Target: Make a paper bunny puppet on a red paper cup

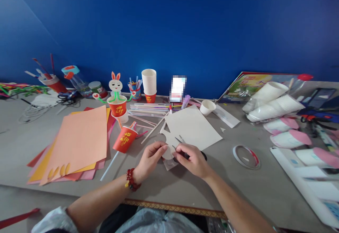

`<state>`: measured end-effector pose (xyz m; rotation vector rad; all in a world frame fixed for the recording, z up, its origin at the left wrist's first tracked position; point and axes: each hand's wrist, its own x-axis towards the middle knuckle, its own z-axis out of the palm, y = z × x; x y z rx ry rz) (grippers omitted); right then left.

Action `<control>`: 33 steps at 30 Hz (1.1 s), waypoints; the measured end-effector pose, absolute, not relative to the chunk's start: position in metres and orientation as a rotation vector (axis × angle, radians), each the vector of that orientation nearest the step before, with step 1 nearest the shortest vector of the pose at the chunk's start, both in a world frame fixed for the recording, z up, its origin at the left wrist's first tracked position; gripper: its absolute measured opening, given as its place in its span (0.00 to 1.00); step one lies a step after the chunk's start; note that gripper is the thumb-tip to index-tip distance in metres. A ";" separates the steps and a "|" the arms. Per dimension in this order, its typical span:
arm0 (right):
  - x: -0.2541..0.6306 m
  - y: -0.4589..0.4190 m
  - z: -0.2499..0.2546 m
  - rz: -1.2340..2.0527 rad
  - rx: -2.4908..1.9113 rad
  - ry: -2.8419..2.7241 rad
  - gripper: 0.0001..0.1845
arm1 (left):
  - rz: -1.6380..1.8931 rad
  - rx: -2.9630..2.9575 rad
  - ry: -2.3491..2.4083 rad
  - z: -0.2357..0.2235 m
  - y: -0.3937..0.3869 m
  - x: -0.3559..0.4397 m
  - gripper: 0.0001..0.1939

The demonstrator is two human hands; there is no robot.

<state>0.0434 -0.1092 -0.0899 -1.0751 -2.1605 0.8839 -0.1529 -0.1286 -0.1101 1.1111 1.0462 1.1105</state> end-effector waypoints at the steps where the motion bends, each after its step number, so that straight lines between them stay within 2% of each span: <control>1: 0.044 -0.109 -0.090 0.886 -1.075 -2.159 0.14 | 1.116 1.129 1.041 -0.110 -0.128 -0.153 0.17; 33: 0.045 -0.109 -0.092 0.898 -1.056 -2.152 0.12 | 1.073 1.076 0.911 -0.111 -0.131 -0.148 0.18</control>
